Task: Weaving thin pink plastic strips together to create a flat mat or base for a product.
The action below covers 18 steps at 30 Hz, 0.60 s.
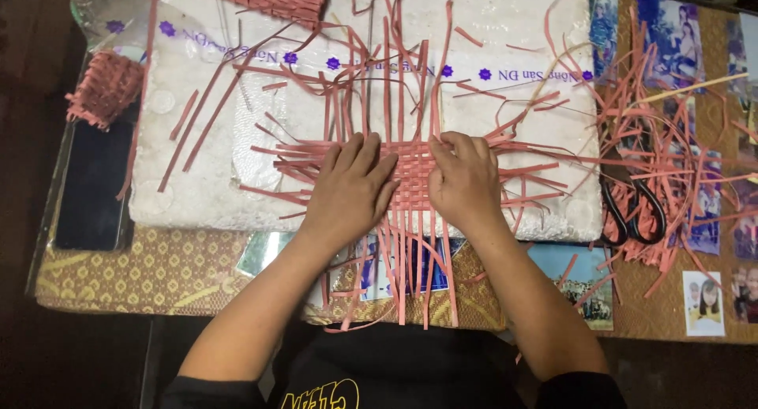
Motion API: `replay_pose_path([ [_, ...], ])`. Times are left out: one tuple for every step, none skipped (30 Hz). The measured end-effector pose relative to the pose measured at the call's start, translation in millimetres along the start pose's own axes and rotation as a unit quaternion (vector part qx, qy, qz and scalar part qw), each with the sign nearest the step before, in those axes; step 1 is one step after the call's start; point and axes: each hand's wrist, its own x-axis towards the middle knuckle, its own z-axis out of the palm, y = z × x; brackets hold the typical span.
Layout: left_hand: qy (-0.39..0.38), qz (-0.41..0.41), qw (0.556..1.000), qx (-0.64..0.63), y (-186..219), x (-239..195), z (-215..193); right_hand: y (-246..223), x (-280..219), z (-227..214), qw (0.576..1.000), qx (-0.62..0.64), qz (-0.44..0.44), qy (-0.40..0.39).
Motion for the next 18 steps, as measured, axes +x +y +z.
replay_pose_path([
  [0.0,0.003,1.0,-0.002,-0.5,2.0,1.2,0.7,0.8,-1.1,1.0,-0.003,0.002,0.0],
  [-0.014,0.009,1.0,0.005,-1.5,2.4,2.0,0.2,1.4,-1.3,1.0,0.009,0.003,0.001],
  [-0.028,0.016,0.999,0.012,-2.6,2.6,3.0,-0.4,1.9,-1.2,1.0,0.02,0.004,0.001],
  [-0.029,0.015,0.999,0.011,-1.0,3.0,0.3,-1.1,2.6,-2.3,1.0,0.021,0.005,0.0],
  [-0.059,0.01,0.998,0.02,0.7,3.3,-2.4,-1.9,3.2,-3.5,1.0,0.027,0.004,0.0],
  [-0.088,0.004,0.996,0.029,2.7,4.1,-5.0,-1.9,4.3,-4.9,0.999,0.034,0.001,0.001],
  [-0.089,0.002,0.996,0.029,3.9,5.6,-7.8,-2.0,4.2,-4.6,0.999,0.034,0.001,0.0],
  [-0.123,-0.008,0.992,0.025,5.6,7.0,-10.3,-1.9,3.5,-4.4,0.999,0.038,-0.001,0.005],
  [-0.157,-0.018,0.987,0.021,7.5,8.6,-12.7,-1.4,2.7,-4.4,0.999,0.041,-0.003,0.01],
  [-0.159,-0.017,0.987,0.02,7.2,9.1,-12.4,0.3,0.6,-1.8,0.999,0.041,-0.002,0.01],
  [-0.168,-0.013,0.986,0.016,7.2,9.8,-12.2,2.3,-1.4,0.5,0.998,0.053,-0.001,0.019],
  [-0.175,-0.008,0.984,0.012,7.1,11.8,-12.3,4.8,-2.4,2.4,0.998,0.063,0.0,0.029],
  [-0.175,-0.006,0.984,0.011,7.1,13.1,-12.7,3.6,-1.6,0.4,0.998,0.062,0.002,0.03],
  [-0.153,0.007,0.988,0.021,7.2,14.8,-13.0,2.7,-0.6,-1.8,0.998,0.064,0.003,0.029],
  [-0.131,0.021,0.991,0.031,7.1,16.5,-13.2,1.8,0.5,-3.8,0.997,0.066,0.005,0.028],
  [-0.131,0.021,0.991,0.031,7.6,18.2,-9.5,2.2,1.4,-4.2,0.997,0.065,0.005,0.028],
  [-0.104,0.02,0.994,0.029,8.0,20.0,-5.5,2.6,2.3,-4.3,0.997,0.073,0.008,0.026],
  [-0.078,0.02,0.996,0.028,8.3,21.2,-1.6,2.3,2.3,-4.1,0.996,0.082,0.013,0.025],
])
